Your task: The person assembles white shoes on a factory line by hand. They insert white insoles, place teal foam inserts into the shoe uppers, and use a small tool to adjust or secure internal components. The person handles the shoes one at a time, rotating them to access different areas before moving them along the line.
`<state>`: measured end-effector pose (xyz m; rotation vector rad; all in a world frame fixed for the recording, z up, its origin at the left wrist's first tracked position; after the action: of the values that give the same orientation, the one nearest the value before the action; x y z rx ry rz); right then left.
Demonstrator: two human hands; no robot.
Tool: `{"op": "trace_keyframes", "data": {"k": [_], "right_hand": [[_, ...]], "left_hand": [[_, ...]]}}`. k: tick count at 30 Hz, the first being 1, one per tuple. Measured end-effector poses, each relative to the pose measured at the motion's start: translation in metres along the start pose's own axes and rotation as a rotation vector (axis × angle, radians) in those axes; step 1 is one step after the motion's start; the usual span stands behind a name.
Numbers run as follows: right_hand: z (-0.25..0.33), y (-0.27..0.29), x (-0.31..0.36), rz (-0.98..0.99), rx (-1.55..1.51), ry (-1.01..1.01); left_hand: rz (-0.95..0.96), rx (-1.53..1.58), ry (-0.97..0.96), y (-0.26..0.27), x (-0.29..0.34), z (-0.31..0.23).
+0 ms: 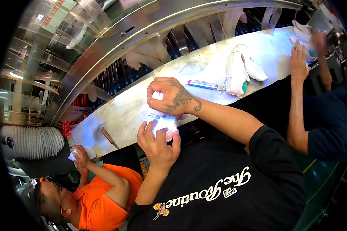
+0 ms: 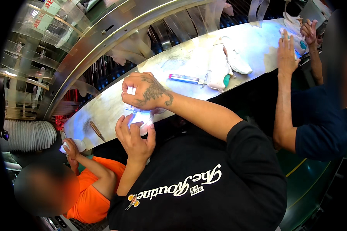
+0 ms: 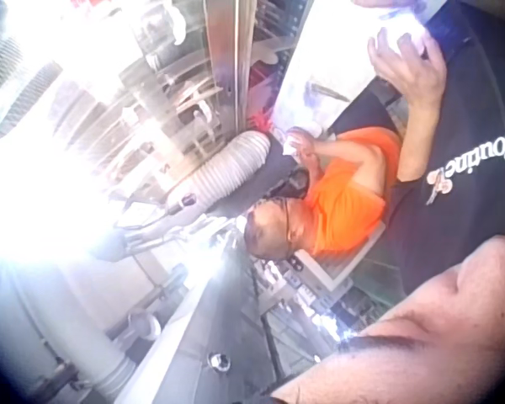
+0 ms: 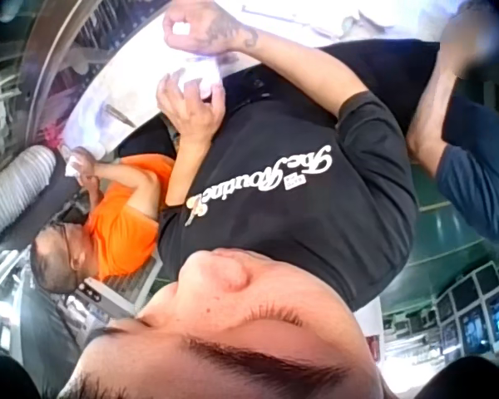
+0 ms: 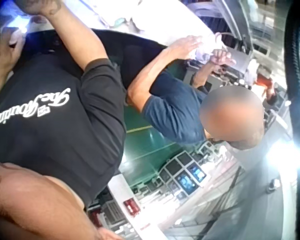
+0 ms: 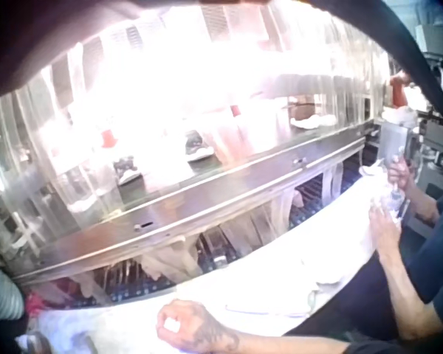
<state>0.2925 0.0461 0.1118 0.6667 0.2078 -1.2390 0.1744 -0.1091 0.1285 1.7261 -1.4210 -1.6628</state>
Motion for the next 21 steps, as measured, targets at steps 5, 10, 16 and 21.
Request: {"op": "trace_keyframes", "data": {"k": [5, 10, 16, 21], "right_hand": [[0.006, -0.009, 0.006, 0.035, 0.045, 0.06], [0.006, -0.009, 0.008, 0.011, 0.059, 0.062], [-0.002, -0.006, 0.003, 0.027, 0.005, 0.01], [0.0, -0.006, 0.004, 0.056, 0.004, 0.037]], "left_hand": [[0.176, 0.117, 0.118, 0.006, 0.005, 0.006], [0.187, 0.096, 0.064, 0.003, 0.004, 0.008], [0.226, 0.123, 0.007, -0.002, -0.001, 0.011], [0.269, 0.195, -0.064, -0.003, -0.007, 0.02]]}}
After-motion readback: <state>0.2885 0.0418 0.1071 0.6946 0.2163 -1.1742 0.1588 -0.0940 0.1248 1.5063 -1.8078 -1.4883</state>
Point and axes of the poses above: each hand's wrist, its own x-axis away from the middle knuckle, its own y-axis out of the back of the hand, z = x × y, the point moved 3 cm from there along -x, towards the middle knuckle, and after that the axes turned 5 degrees about x, right-handed, at the moved point
